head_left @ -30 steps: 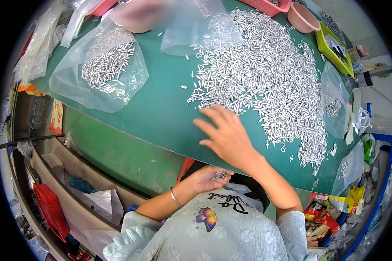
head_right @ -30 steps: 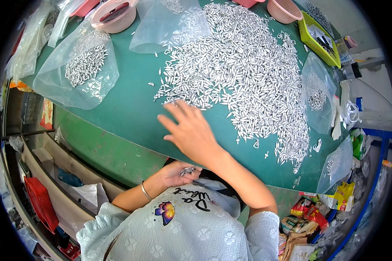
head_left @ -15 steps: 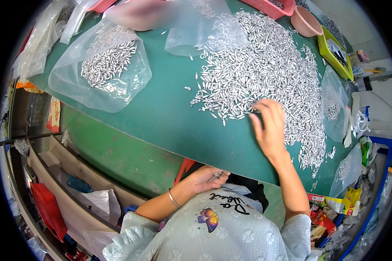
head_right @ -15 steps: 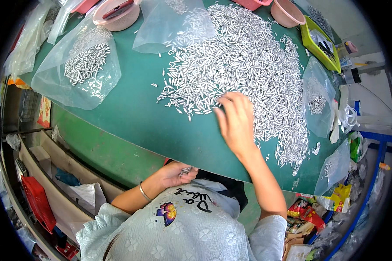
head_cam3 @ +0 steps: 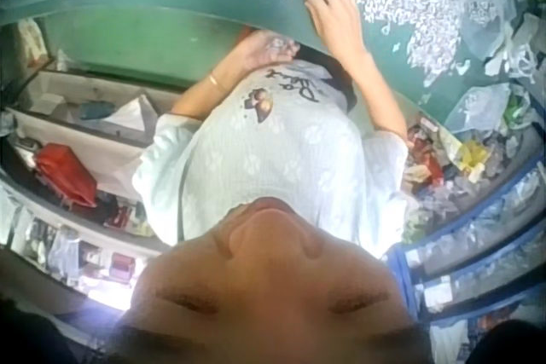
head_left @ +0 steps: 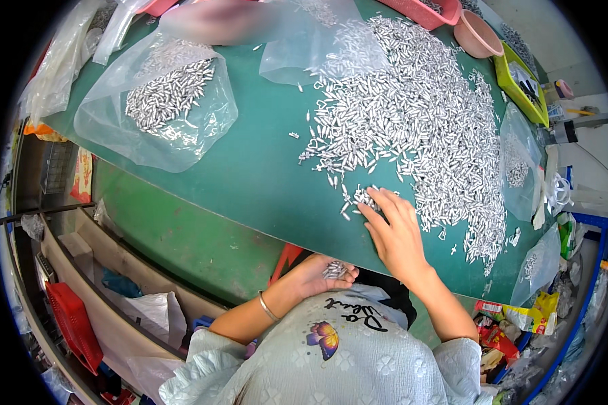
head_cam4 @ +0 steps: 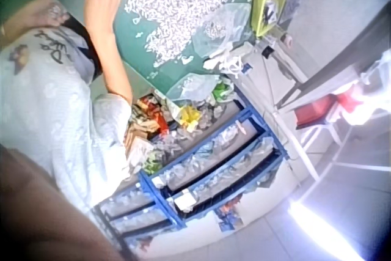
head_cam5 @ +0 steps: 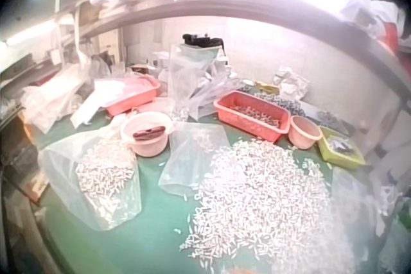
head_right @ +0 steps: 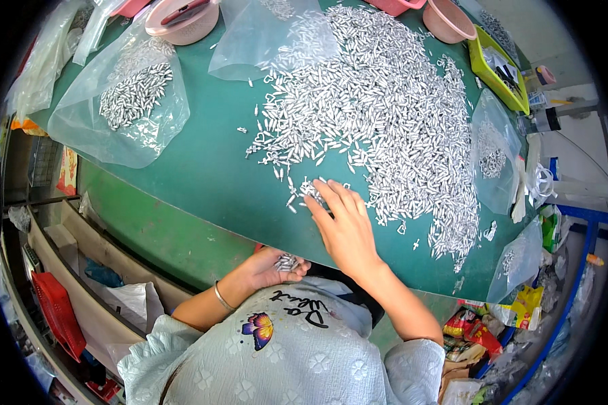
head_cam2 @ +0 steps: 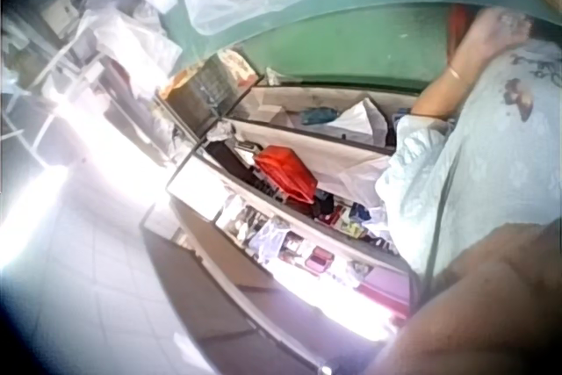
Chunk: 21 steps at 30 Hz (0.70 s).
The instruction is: The person repeatedly picks up small silver fasteners from a large pile on a green table and transfers them into a clear plastic bag. The person uses both hands to gather and move the fasteners, occasionally spreading the pile to access more items.
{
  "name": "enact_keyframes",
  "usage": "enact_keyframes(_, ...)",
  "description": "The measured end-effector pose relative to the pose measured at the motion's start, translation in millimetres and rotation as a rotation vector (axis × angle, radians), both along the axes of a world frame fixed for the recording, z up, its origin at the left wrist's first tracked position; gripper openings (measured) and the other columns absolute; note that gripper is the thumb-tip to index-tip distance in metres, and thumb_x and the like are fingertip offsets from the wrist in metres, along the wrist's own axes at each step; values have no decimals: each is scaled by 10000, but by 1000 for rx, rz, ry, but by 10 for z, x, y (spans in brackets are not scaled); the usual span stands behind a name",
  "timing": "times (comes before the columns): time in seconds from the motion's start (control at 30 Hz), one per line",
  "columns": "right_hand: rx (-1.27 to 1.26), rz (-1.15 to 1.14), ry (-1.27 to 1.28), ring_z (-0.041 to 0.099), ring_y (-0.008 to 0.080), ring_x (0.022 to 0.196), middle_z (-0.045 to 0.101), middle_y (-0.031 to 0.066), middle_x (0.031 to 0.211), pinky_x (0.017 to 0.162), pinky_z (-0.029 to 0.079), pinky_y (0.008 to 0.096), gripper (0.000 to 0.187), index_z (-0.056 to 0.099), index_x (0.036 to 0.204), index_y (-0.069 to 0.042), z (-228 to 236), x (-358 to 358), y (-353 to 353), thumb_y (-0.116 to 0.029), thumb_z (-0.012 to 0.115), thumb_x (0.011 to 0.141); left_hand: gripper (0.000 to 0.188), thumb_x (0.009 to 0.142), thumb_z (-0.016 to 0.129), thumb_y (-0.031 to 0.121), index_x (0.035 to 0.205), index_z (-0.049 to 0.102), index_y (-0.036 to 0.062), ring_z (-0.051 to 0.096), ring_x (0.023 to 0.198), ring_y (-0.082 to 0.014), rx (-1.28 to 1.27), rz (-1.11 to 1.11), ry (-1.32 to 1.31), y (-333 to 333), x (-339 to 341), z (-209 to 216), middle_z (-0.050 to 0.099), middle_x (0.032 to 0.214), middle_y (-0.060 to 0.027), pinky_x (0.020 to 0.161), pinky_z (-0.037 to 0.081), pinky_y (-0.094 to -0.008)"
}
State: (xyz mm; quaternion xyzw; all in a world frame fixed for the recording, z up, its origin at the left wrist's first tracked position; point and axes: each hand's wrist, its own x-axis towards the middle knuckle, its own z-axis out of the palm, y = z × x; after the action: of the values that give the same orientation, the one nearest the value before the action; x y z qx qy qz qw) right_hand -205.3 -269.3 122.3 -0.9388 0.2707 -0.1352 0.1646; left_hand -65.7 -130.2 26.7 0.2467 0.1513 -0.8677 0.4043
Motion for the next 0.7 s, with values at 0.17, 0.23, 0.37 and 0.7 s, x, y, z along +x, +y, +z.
enact_keyframes(0.17, -55, -151, -100, 507, 337, 1172, 559, 112, 1264, 956, 392, 439, 325, 665, 1097, -62, 72, -121, 46, -46, 712, 776, 322, 972, 525, 230, 882, 651, -53, 686, 743, -245, 1, 13, 29, 19, -3, -13, 666, 895, -208, 695, 613, -361)
enact_keyframes(0.23, -41, -167, -165, 520, 325, 1104, 571, 103, 1210, 905, 392, 417, 328, 663, 1093, -57, 67, -36, 83, -52, 720, 770, 322, 972, 521, 227, 889, 653, -56, 688, 748, -251, 12, 14, 22, 26, -4, -12, 668, 899, -214, 699, 612, -365)
enact_keyframes(0.37, -28, -84, -61, 531, 269, 955, 559, 97, 1074, 806, 412, 394, 320, 629, 1097, -40, 41, 195, 176, -85, 705, 790, 290, 959, 539, 209, 913, 652, -54, 693, 759, -239, 8, 12, -30, 14, 48, 47, 682, 894, -196, 729, 600, -364)
enact_keyframes(0.7, 125, -27, -71, 533, 313, 957, 535, 135, 1044, 806, 451, 396, 215, 587, 1003, 0, -54, 75, 230, -56, 636, 802, 345, 993, 455, 211, 1020, 620, -91, 694, 814, -303, 9, -29, -44, 33, 37, 1, 666, 970, -265, 758, 610, -414)
